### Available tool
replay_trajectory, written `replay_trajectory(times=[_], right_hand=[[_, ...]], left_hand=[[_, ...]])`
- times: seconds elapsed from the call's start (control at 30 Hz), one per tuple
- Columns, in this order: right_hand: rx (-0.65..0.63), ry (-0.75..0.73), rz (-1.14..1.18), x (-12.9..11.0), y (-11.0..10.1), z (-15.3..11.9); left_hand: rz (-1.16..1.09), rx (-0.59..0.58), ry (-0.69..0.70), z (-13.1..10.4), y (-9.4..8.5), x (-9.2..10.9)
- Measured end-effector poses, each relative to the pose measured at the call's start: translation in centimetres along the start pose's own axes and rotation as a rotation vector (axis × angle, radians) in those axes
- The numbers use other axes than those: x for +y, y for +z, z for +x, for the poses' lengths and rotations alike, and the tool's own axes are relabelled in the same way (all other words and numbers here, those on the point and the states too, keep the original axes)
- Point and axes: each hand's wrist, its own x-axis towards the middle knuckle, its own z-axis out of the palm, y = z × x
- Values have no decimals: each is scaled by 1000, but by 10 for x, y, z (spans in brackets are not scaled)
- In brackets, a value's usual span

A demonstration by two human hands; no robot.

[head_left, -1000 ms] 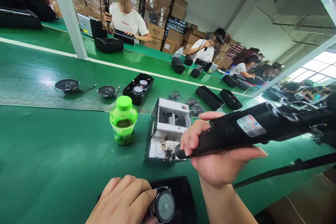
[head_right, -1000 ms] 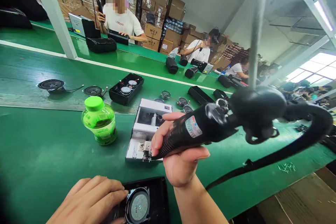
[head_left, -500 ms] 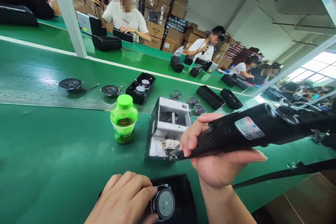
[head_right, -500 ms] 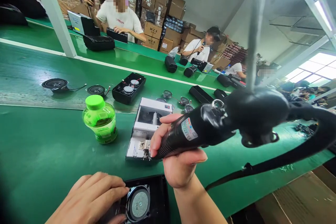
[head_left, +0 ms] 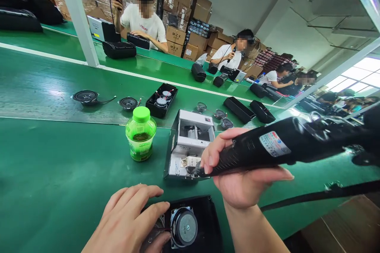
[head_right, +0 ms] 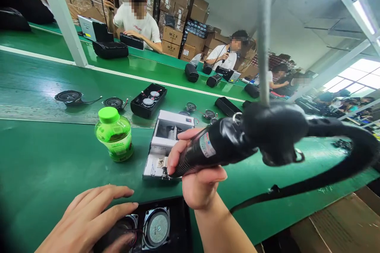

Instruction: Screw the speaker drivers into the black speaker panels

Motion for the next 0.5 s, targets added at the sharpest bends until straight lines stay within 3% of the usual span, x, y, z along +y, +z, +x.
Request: replay_trajectory(times=[0.27, 0.43, 0.5], right_hand=[[34, -14, -27, 9, -2, -2], [47, 70, 55, -26, -4, -25], [-21, 62, 54, -41, -14, -42]], left_hand=[[-22, 2, -44, -11, -8, -14], [-13, -23, -6, -21, -12, -22], [-9, -55, 30, -25, -13, -20]])
